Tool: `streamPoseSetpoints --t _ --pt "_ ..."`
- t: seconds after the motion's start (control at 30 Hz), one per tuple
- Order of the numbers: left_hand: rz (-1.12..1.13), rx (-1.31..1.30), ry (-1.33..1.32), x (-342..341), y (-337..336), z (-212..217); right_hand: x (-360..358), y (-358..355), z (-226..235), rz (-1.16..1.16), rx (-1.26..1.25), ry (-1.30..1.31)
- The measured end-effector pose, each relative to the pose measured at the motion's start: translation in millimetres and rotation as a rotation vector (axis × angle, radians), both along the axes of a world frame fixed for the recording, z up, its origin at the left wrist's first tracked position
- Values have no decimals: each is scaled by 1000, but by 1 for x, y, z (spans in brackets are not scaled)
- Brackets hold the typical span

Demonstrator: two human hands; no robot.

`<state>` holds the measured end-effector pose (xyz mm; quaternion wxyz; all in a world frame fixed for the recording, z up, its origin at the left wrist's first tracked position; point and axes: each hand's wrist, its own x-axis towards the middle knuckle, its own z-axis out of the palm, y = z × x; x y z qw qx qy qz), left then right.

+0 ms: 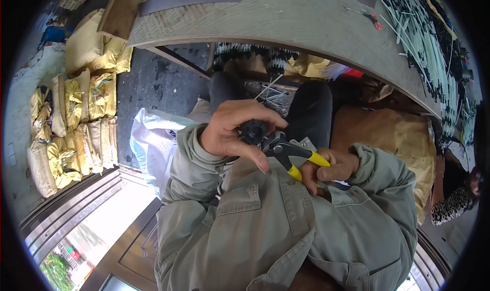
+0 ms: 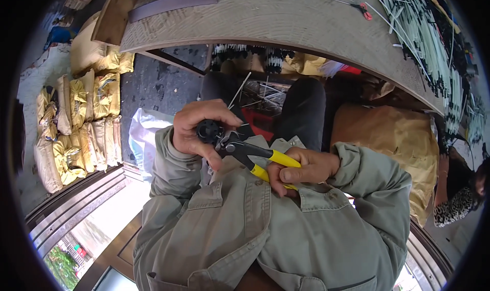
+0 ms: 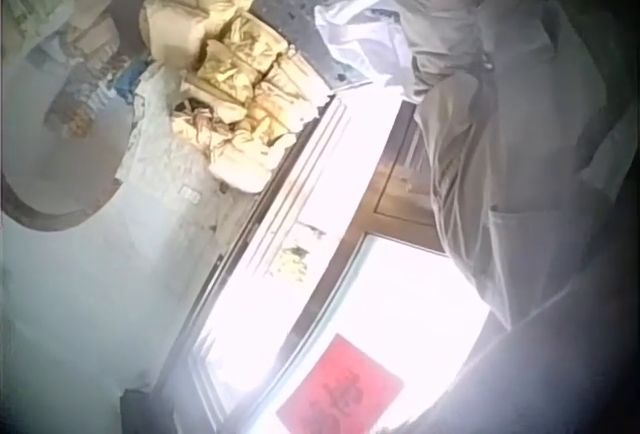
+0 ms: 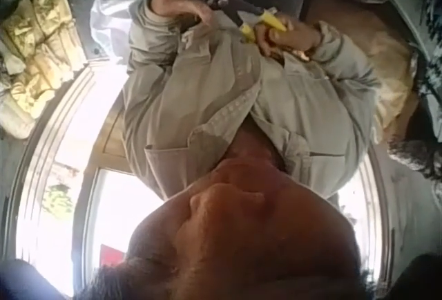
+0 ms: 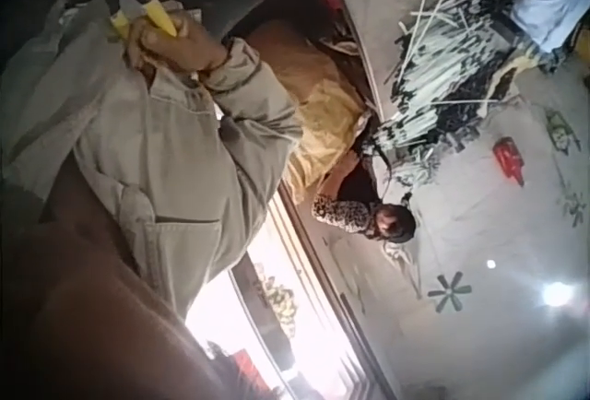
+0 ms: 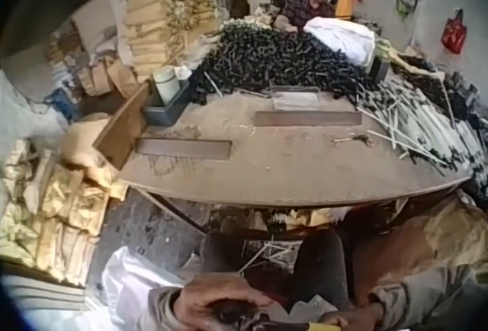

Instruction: Assembling wire bundles into connectors and trimming the excess using wire cutters.

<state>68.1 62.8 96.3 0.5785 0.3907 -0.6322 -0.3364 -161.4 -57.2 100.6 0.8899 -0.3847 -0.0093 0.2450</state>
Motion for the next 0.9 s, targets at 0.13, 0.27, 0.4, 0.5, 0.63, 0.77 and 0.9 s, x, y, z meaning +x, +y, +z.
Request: streamPoseSetpoints --t 0.13,0.27,0.4,0.5,0.63,0.77,0.9 --pt "-18 77 58 4 4 2 -1 13 -5 -69 -17 -4" --pt "112 99 53 -2 6 -3 -2 15 -3 -114 11 82" --pt "106 98 88 -8 9 -2 14 16 -24 -606 -330 -164" --pt "247 48 8 -18 14 -9 47 23 -49 -821 -533 -97" --pt "511 6 -332 -47 11 -2 62 38 -83 -963 -446 -108" --pt "506 -432 253 -50 11 -26 49 28 -94 -864 -405 -230" --pt "576 -5 -124 -34 29 -35 41 32 -95 -857 -370 -194"
